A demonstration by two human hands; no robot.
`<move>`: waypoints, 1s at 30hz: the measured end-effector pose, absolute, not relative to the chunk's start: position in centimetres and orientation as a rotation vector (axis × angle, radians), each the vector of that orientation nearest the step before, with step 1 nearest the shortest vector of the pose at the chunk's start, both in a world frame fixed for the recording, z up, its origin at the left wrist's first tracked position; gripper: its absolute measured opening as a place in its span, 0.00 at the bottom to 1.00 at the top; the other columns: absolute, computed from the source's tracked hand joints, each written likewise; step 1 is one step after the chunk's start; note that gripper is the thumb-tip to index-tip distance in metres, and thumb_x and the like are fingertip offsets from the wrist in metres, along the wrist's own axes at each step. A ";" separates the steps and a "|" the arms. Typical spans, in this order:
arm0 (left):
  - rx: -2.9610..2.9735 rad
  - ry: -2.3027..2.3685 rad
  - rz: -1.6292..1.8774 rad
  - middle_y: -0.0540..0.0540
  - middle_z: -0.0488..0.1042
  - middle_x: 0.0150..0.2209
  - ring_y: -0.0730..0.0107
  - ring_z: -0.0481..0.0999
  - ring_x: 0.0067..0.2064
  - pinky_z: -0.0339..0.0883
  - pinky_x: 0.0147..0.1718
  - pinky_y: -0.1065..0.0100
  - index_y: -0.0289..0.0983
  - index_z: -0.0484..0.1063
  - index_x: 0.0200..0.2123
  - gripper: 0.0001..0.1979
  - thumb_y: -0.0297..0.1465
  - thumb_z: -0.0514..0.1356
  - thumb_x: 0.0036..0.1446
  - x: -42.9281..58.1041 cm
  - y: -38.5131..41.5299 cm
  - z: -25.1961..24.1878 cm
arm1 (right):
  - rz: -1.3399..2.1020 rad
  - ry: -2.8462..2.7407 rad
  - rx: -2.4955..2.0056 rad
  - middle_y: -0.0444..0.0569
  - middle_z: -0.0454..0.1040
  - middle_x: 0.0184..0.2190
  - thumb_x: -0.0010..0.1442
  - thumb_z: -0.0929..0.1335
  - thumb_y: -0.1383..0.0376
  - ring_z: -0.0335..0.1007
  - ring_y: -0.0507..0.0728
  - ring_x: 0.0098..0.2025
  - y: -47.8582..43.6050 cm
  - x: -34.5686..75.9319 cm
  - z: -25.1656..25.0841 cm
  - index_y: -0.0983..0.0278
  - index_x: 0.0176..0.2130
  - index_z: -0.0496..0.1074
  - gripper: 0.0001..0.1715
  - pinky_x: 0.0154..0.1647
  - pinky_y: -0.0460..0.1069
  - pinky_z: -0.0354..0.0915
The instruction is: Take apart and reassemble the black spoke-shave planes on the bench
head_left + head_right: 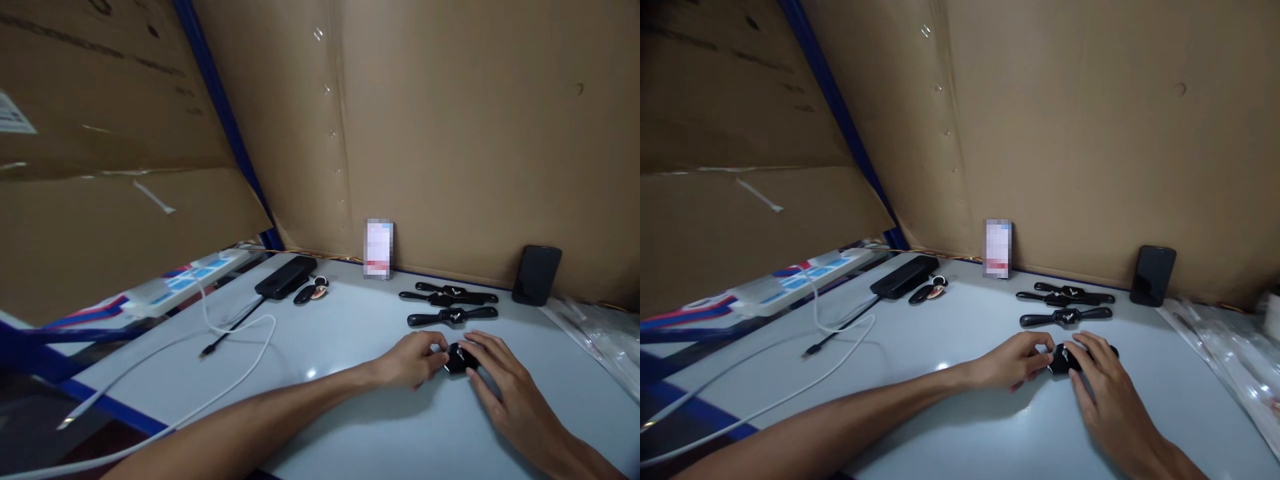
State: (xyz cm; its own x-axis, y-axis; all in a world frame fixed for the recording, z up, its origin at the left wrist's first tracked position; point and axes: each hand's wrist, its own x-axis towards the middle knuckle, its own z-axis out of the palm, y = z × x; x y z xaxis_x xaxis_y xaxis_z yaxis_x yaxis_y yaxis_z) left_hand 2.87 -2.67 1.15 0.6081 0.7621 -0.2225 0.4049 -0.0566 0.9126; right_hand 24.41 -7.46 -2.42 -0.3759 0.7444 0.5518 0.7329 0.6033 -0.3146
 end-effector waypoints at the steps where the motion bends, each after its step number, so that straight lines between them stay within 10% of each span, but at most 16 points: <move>1: 1.677 0.966 0.379 0.60 0.61 0.19 0.80 0.57 0.14 0.52 0.16 0.74 0.36 0.67 0.39 0.05 0.28 0.53 0.68 2.8 -2.6 1.2 | 0.026 -2.176 -1.151 0.57 0.73 0.58 0.70 0.63 0.68 0.69 0.64 0.62 -7.5 24.4 -2.4 0.60 0.59 0.73 0.21 0.60 0.66 0.72; 19: 1.644 0.937 0.343 0.60 0.62 0.20 0.78 0.58 0.14 0.54 0.16 0.73 0.37 0.66 0.41 0.04 0.30 0.53 0.68 2.6 -2.3 1.2 | -0.197 -2.183 -1.053 0.55 0.73 0.57 0.69 0.63 0.71 0.68 0.66 0.61 -7.2 25.2 -2.1 0.58 0.49 0.79 0.17 0.56 0.66 0.73; 30: 1.596 0.960 0.313 0.56 0.66 0.22 0.75 0.65 0.19 0.61 0.21 0.72 0.36 0.71 0.44 0.06 0.32 0.58 0.67 3.2 -1.7 0.5 | -0.174 -2.199 -0.919 0.52 0.73 0.60 0.69 0.64 0.62 0.72 0.69 0.59 -5.4 27.0 -5.7 0.51 0.64 0.70 0.25 0.54 0.66 0.74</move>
